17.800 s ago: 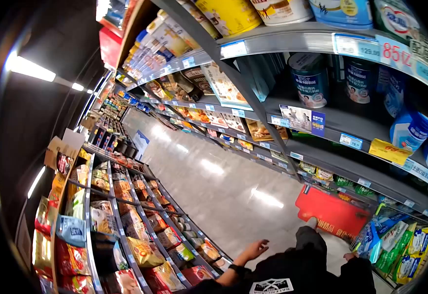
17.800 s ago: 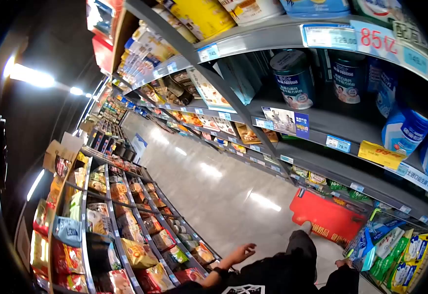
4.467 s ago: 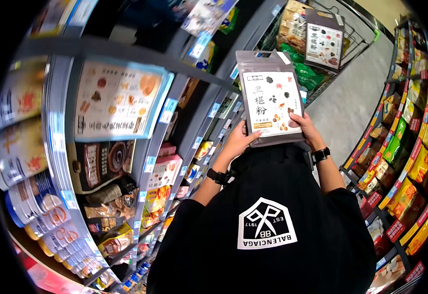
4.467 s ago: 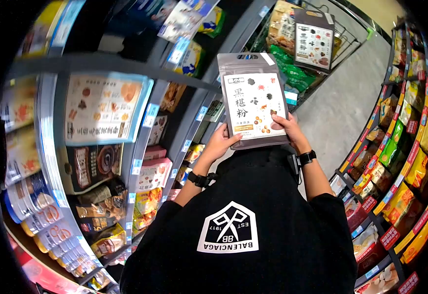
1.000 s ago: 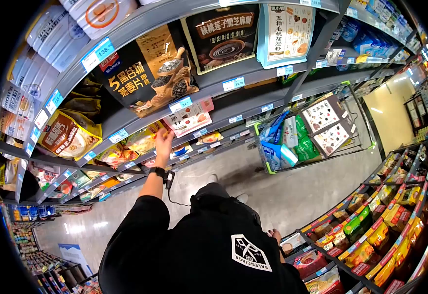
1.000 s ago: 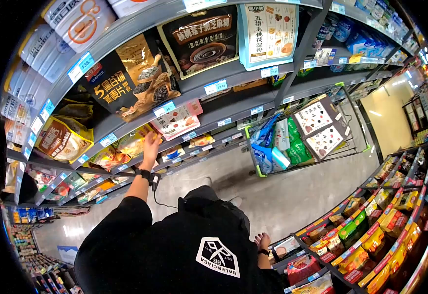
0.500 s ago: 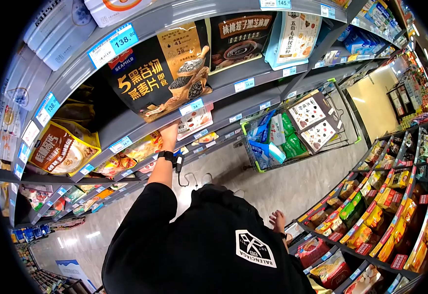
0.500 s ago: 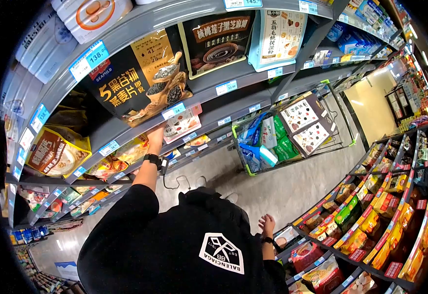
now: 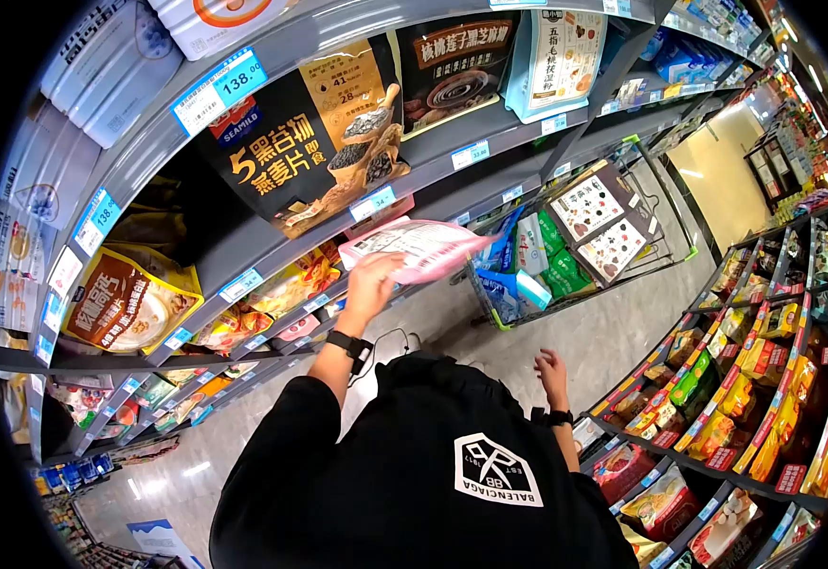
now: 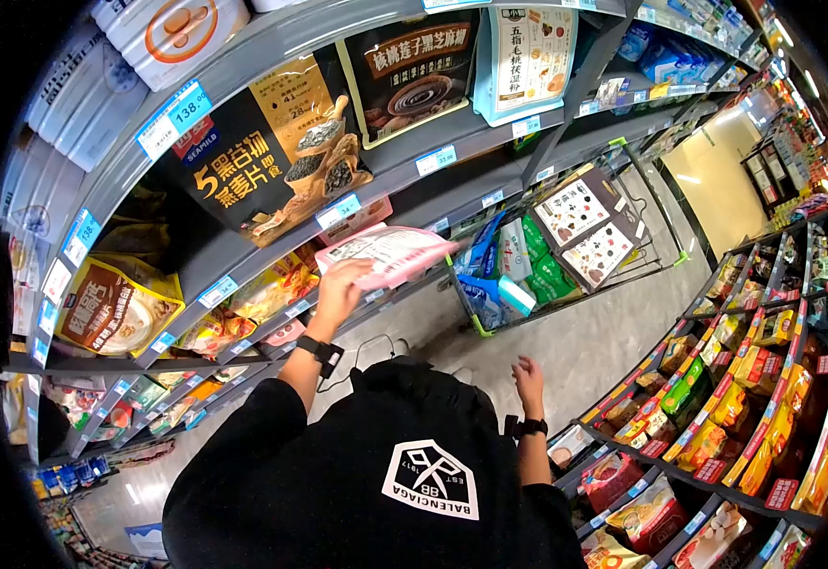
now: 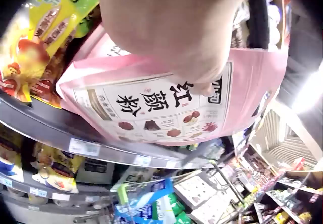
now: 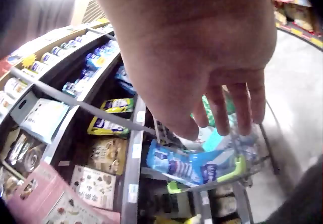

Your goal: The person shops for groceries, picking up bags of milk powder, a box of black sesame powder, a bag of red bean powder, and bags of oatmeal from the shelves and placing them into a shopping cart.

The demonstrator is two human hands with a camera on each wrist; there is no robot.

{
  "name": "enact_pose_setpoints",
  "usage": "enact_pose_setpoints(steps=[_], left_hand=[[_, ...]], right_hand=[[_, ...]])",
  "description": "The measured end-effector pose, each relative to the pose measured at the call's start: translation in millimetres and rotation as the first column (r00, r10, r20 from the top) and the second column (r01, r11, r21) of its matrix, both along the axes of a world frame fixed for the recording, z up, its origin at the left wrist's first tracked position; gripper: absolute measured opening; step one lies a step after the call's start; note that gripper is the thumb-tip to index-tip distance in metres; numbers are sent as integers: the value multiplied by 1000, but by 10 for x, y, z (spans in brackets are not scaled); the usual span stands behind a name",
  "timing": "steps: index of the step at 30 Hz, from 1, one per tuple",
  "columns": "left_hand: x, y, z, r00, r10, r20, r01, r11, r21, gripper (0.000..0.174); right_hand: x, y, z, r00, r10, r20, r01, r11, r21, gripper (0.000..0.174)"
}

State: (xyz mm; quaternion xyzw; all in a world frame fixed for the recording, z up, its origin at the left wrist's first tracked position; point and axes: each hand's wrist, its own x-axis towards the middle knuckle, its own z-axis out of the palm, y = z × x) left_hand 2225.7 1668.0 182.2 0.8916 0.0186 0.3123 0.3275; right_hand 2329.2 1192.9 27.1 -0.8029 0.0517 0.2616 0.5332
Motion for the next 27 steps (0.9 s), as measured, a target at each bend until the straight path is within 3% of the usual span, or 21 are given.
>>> enact_pose_setpoints(steps=[1,3,4,6,7,9,10,11,13,17,19,21,23,24,27], left_hand=[[29,-129,148,999,-33,34,31,999,42,20],[72,-329,424,995,-60,84,58,998,26,19],[77,-402,559,995,-62,79,60,998,26,19],[78,-529,805,996,-49,-72,23,944,-328,18],[79,-598,913,996,-52,-78,24,945,-326,18],[87,-745,1058,999,-53,-7,35,750,-661,19],[128,-802,1068,999,-41,28,49,669,-742,21],[167,-863,1117,999,-48,21,47,667,-743,21],[265,-936,1236,992,59,108,66,488,-870,22],[303,-831,1209,962,-169,215,241,156,-958,51],[266,-882,1156,958,-235,167,212,183,-960,58],[206,-946,997,947,-320,34,113,232,-966,70],[164,-963,761,880,-469,-78,99,340,-935,69],[142,-997,849,874,-480,-81,67,282,-957,64],[142,-988,832,874,-477,-90,48,270,-962,61]], right_hand=[[85,70,12,987,110,120,-112,994,13,45],[198,391,414,982,160,95,-176,965,193,61],[211,580,710,975,179,131,-203,958,203,69],[214,927,1317,957,219,190,-263,931,253,83],[230,1063,1522,947,238,216,-295,909,294,90],[282,1223,1654,916,268,299,-384,804,454,93],[246,1341,1976,917,333,220,-398,716,573,88],[275,1340,1973,903,409,132,-399,681,614,75],[252,1344,2096,920,391,40,-331,715,615,58],[184,1380,2163,970,238,43,-213,758,616,45],[166,1366,2077,989,145,-8,-104,745,658,40],[172,1322,1972,987,155,-49,-85,750,656,37],[117,1397,2016,993,90,-80,-13,740,672,35],[97,1404,2041,994,86,-66,-20,748,663,35],[25,1412,2077,994,64,-86,6,769,639,36]])
